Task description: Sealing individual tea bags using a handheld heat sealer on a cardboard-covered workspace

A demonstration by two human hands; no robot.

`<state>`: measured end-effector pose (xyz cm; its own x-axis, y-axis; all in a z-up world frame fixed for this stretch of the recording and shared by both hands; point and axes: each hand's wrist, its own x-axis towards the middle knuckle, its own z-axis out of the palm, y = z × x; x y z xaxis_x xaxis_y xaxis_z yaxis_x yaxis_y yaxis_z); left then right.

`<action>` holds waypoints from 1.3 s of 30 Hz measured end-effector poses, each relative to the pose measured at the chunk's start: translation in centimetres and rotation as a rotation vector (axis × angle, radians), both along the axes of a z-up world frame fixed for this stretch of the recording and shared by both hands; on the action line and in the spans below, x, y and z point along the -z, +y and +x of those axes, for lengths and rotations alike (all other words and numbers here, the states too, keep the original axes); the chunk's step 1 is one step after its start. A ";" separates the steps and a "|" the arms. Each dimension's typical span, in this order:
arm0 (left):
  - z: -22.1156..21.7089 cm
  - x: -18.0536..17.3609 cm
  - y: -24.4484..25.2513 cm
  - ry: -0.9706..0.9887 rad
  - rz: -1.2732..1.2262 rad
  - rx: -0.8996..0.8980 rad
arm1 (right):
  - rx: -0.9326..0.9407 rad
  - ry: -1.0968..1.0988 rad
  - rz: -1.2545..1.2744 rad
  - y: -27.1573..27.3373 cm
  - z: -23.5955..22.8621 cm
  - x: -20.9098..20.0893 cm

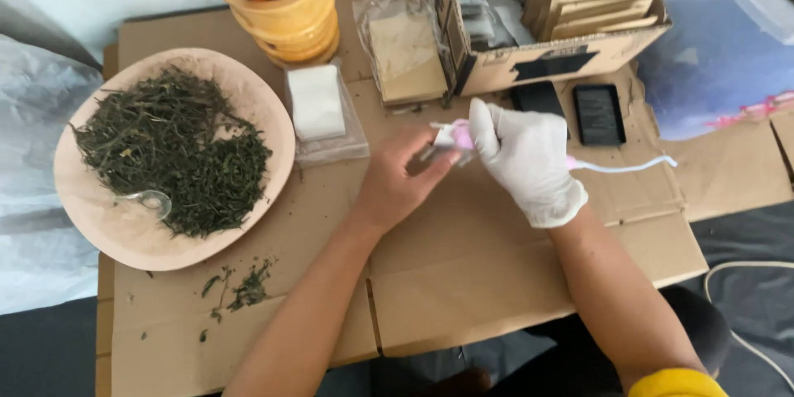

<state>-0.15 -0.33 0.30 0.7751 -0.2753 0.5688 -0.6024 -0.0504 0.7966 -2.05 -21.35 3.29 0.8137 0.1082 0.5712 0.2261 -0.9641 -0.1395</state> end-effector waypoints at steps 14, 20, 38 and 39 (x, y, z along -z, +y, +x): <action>0.8 4.4 -0.8 0.113 -0.159 0.001 | -0.058 0.000 -0.050 -1.2 0.8 -0.7; 1.9 5.1 -0.6 0.138 -0.174 -0.006 | -0.085 -0.034 0.029 -1.4 1.3 -1.0; -0.3 2.9 -0.6 0.345 -0.074 0.103 | -0.086 0.267 0.206 1.1 -0.5 -1.0; -0.2 3.2 -0.7 0.393 -0.093 0.136 | -0.080 0.275 0.225 1.0 -0.4 -1.1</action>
